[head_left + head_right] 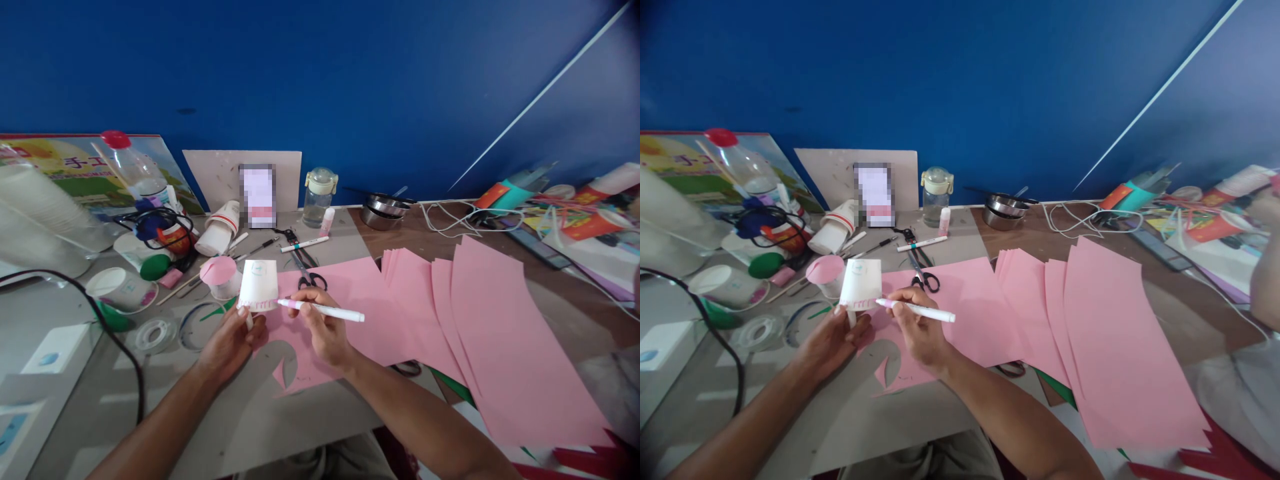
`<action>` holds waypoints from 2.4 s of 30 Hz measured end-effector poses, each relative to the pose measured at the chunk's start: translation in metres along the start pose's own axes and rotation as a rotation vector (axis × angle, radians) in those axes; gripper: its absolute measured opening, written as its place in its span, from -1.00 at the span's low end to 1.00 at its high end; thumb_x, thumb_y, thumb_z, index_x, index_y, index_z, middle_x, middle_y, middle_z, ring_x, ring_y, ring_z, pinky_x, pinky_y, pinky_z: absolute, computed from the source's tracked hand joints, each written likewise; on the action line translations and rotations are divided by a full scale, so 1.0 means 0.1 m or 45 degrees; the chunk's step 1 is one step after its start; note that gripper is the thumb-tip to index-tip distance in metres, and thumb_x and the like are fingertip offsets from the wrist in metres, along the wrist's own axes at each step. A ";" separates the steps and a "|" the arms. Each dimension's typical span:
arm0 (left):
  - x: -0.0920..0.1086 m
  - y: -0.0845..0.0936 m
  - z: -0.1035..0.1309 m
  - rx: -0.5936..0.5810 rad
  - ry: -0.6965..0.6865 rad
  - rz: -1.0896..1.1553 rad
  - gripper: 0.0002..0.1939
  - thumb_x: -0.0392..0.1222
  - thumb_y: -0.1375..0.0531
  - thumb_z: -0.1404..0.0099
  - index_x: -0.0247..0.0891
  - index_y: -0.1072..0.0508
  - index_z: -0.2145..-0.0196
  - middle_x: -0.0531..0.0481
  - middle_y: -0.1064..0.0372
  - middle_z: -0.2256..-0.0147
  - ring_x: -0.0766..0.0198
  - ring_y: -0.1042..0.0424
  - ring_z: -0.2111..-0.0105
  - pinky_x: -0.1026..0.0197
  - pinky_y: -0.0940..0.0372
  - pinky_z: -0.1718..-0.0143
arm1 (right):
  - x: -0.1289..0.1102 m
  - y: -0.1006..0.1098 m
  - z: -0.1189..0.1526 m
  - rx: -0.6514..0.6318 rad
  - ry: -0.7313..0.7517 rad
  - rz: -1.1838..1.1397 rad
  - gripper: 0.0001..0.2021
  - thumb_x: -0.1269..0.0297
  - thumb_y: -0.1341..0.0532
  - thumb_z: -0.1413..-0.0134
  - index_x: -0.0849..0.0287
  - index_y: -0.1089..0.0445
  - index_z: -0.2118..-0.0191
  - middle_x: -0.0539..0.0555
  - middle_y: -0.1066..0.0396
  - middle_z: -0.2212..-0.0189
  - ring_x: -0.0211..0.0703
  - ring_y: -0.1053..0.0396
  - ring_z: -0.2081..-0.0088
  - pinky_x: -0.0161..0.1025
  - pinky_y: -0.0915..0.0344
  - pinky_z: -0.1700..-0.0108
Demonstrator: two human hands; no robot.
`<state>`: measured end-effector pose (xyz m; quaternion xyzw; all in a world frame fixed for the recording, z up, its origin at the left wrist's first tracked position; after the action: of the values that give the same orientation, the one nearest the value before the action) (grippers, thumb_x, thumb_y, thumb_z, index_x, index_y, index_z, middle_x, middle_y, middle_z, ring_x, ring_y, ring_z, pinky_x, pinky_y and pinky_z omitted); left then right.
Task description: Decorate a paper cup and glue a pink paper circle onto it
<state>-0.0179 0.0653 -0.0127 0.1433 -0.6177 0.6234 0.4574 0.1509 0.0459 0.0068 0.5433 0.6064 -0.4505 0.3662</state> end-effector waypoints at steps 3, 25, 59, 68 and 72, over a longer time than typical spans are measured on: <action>0.00 -0.01 0.00 -0.013 0.021 0.004 -0.69 0.03 -0.31 -0.18 -0.28 -0.42 0.34 0.18 -0.09 0.64 0.41 0.02 0.64 0.29 -0.03 0.55 | 0.00 0.00 0.00 -0.022 0.000 0.002 -0.81 0.12 -0.13 -0.27 0.11 -0.38 0.21 0.01 -0.40 0.43 -0.22 -0.36 0.36 -0.25 -0.30 0.30; 0.00 -0.01 0.00 0.021 0.037 0.054 -0.70 -0.01 -0.34 -0.14 -0.27 -0.39 0.35 0.18 -0.12 0.62 0.44 -0.01 0.64 0.30 -0.07 0.57 | -0.02 0.00 -0.01 -0.064 -0.050 0.042 -0.73 0.03 -0.11 -0.25 0.12 -0.37 0.23 0.02 -0.38 0.44 -0.21 -0.33 0.41 -0.24 -0.30 0.34; 0.01 -0.04 0.00 -0.009 0.021 -0.004 -0.68 0.04 -0.33 -0.15 -0.28 -0.44 0.32 0.18 -0.10 0.64 0.42 0.03 0.64 0.31 -0.07 0.57 | 0.00 0.01 -0.02 0.007 0.032 0.039 -0.79 0.11 -0.12 -0.27 0.12 -0.39 0.24 0.00 -0.39 0.46 -0.25 -0.32 0.44 -0.28 -0.28 0.39; 0.01 -0.04 0.00 0.005 0.020 0.025 -0.65 0.03 -0.36 -0.11 -0.29 -0.45 0.31 0.16 -0.20 0.60 0.45 0.00 0.65 0.31 -0.09 0.57 | 0.04 -0.01 -0.06 0.165 -0.068 -0.076 -0.65 -0.02 -0.04 -0.30 0.06 -0.29 -0.03 -0.03 -0.46 0.45 -0.23 -0.40 0.45 -0.20 -0.39 0.30; 0.02 -0.05 0.01 0.022 0.032 0.039 -0.64 0.03 -0.38 -0.09 -0.28 -0.44 0.31 0.18 -0.16 0.61 0.45 0.02 0.66 0.31 -0.08 0.58 | 0.06 -0.02 -0.07 0.170 -0.144 -0.014 -0.67 0.01 -0.09 -0.28 0.11 -0.32 0.00 0.00 -0.46 0.44 -0.22 -0.41 0.41 -0.20 -0.39 0.28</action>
<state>-0.0152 0.0647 -0.0076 0.1299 -0.6086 0.6375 0.4542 0.1481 0.0545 0.0038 0.5368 0.5564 -0.5219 0.3604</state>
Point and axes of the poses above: each hand's wrist, its own z-axis away from the middle knuckle, its own y-axis out of the back of the hand, x = y × z, the point moved 2 cm from there along -z, towards the middle knuckle
